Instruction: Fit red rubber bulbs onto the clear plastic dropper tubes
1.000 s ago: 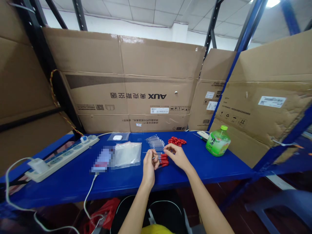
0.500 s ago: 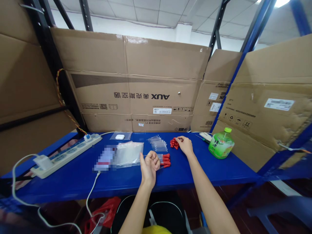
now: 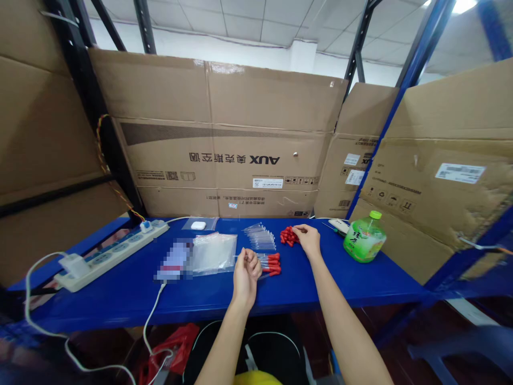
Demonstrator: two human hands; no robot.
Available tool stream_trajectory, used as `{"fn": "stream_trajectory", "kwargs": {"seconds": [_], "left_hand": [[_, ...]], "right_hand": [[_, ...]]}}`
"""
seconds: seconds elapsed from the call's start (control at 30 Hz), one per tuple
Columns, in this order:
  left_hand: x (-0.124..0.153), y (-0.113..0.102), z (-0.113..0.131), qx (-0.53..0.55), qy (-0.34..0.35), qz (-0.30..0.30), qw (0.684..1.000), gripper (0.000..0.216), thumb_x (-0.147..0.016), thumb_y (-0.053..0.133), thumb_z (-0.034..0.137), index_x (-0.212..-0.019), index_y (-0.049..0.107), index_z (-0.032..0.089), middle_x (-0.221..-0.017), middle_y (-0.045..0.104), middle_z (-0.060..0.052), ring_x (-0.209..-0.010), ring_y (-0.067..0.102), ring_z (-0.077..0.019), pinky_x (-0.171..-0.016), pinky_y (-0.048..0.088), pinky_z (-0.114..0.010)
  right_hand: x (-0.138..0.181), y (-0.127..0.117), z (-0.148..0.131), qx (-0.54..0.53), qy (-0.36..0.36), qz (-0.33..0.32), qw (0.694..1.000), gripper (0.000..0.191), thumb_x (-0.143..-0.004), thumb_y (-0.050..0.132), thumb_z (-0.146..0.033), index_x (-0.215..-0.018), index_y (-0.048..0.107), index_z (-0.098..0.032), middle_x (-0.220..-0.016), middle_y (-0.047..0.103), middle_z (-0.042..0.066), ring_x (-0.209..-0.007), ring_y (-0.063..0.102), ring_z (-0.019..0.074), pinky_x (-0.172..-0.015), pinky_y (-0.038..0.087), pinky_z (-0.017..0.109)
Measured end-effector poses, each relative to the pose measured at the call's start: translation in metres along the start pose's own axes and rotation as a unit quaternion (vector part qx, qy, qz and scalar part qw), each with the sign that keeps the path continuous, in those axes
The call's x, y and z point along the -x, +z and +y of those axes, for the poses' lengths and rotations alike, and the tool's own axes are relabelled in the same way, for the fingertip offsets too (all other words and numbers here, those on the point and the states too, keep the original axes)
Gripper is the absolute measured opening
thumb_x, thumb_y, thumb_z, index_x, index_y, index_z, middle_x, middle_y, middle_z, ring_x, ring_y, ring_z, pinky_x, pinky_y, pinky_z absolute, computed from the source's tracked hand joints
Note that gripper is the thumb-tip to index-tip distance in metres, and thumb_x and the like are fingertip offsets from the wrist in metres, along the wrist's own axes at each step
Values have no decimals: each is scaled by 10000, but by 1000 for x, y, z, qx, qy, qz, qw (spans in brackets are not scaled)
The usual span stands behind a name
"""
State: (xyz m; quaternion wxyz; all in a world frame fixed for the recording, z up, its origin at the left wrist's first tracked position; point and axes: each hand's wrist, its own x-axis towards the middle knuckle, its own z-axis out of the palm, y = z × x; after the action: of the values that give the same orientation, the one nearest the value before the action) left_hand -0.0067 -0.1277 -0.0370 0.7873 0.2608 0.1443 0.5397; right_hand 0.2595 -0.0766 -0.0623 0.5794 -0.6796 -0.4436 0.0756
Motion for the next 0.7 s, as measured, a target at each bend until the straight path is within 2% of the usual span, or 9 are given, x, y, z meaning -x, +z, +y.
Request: {"fn": "stream_trajectory", "kwargs": {"seconds": [0.3,0.47,0.7], "left_hand": [[-2,-2,-2,5,2,7,1000,435,-830,710,467,-747,383,193,-581,280,81,-434,252,-44,-439,192,-201],[-1,-1,0,18,2,11,1000,435,-832,710,459,-743,379,192,-580,276,80,-438,246,-46,-430,183,-201],[0,-2,0,26,1,16,1000,428,-838,703,458,-742,384,190,-587,280,76,-440,246,-46,-426,181,-200]], "right_hand": [[0,-1,0,-23,-19,15,999,290,-715,723,-459,-807,804,-195,-822,792,85,-757,735,262,-716,576,339],[3,-3,-2,-33,-3,13,999,258,-699,715,-425,-769,779,-185,-767,779,79,-734,723,255,-670,555,322],[4,-4,-7,18,-7,17,1000,139,-683,647,-314,-747,689,-198,-718,720,37,-676,661,209,-657,497,298]]}}
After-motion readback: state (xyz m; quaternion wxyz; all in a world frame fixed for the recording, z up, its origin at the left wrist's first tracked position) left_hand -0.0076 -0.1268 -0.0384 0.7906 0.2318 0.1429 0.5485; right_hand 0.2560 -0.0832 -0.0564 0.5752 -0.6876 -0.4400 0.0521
